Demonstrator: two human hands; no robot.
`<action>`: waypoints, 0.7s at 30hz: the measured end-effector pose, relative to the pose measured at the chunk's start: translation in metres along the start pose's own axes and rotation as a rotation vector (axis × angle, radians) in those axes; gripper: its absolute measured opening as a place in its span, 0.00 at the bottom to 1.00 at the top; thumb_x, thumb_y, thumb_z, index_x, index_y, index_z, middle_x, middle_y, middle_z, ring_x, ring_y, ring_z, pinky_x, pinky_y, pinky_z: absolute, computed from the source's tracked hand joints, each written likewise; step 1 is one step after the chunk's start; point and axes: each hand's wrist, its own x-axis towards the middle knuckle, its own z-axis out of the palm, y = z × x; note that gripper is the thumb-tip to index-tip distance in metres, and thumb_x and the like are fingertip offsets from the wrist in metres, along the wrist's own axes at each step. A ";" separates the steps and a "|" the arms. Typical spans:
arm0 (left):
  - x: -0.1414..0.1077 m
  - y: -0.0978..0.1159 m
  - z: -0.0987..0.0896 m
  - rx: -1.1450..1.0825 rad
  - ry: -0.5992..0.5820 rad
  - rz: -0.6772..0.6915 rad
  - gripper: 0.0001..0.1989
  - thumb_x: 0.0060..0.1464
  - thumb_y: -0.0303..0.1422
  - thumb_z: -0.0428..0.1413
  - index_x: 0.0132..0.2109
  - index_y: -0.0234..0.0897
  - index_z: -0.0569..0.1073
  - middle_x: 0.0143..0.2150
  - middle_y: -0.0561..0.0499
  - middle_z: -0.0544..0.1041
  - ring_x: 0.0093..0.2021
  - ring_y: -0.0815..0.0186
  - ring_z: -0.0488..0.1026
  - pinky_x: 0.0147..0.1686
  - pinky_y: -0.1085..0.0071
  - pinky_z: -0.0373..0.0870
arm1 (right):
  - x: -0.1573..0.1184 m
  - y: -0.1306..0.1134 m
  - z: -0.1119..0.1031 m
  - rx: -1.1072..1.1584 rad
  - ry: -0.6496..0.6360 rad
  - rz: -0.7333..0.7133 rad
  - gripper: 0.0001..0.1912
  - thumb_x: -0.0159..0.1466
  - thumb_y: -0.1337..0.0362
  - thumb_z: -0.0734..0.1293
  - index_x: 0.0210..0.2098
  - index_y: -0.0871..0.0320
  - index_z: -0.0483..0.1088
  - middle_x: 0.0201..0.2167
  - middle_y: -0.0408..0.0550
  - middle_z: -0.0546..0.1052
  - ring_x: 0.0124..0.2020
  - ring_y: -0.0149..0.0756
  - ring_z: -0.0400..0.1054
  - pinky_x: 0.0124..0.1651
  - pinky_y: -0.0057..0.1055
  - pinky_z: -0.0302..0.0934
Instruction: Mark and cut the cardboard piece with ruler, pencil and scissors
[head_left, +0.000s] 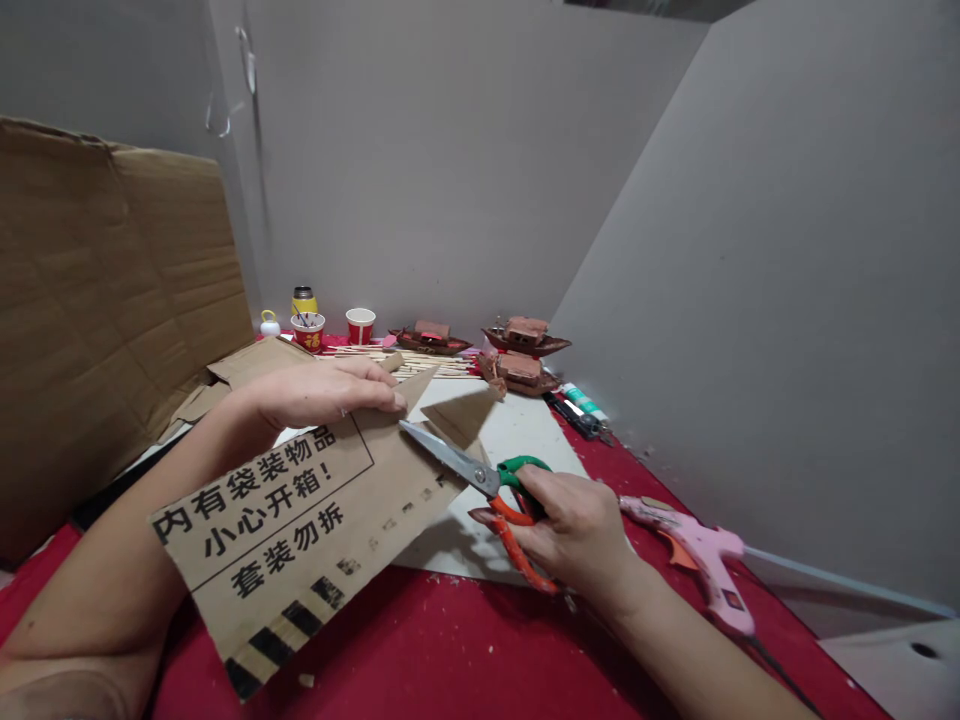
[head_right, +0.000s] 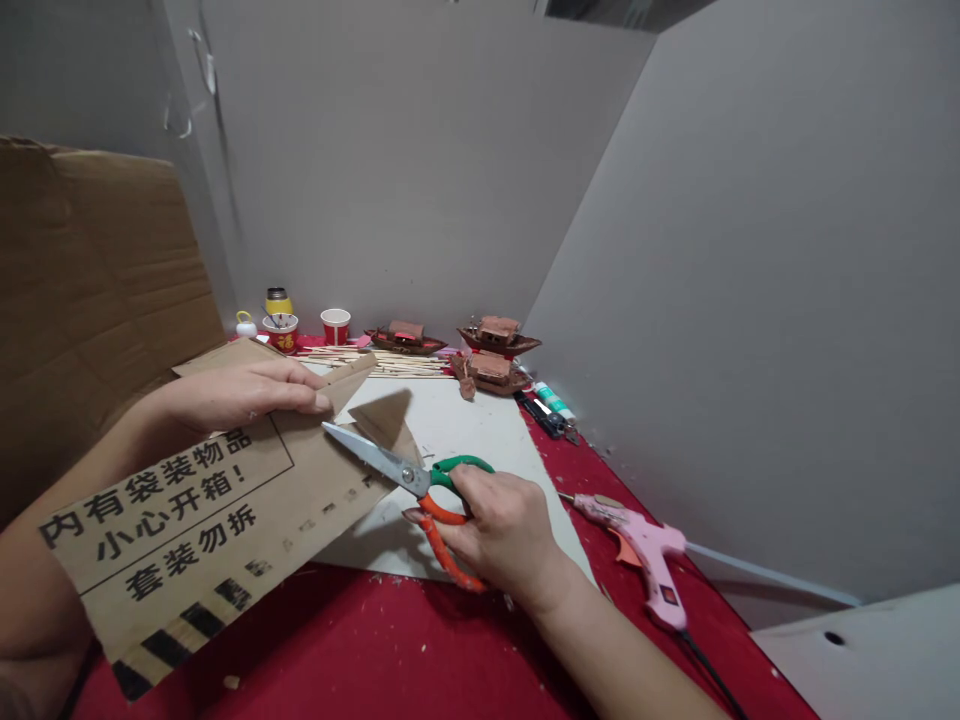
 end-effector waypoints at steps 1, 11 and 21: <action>0.000 0.000 -0.001 0.009 -0.011 0.007 0.11 0.49 0.43 0.58 0.30 0.43 0.81 0.30 0.51 0.79 0.31 0.61 0.75 0.29 0.71 0.68 | 0.000 0.000 0.000 0.024 0.007 0.002 0.22 0.66 0.49 0.65 0.21 0.55 0.62 0.14 0.40 0.65 0.14 0.30 0.58 0.20 0.29 0.46; -0.007 0.010 -0.003 -0.001 -0.074 0.312 0.11 0.57 0.37 0.54 0.39 0.40 0.81 0.37 0.50 0.81 0.35 0.61 0.76 0.33 0.70 0.70 | -0.011 0.010 0.019 0.963 0.105 0.897 0.17 0.60 0.50 0.70 0.29 0.57 0.67 0.16 0.37 0.65 0.15 0.29 0.58 0.17 0.27 0.54; 0.002 0.004 0.049 0.767 0.538 0.847 0.14 0.63 0.27 0.50 0.51 0.37 0.78 0.46 0.40 0.82 0.44 0.55 0.78 0.42 0.63 0.71 | -0.003 -0.010 0.009 1.491 0.207 1.012 0.28 0.55 0.34 0.67 0.31 0.54 0.70 0.18 0.41 0.71 0.14 0.32 0.64 0.19 0.30 0.63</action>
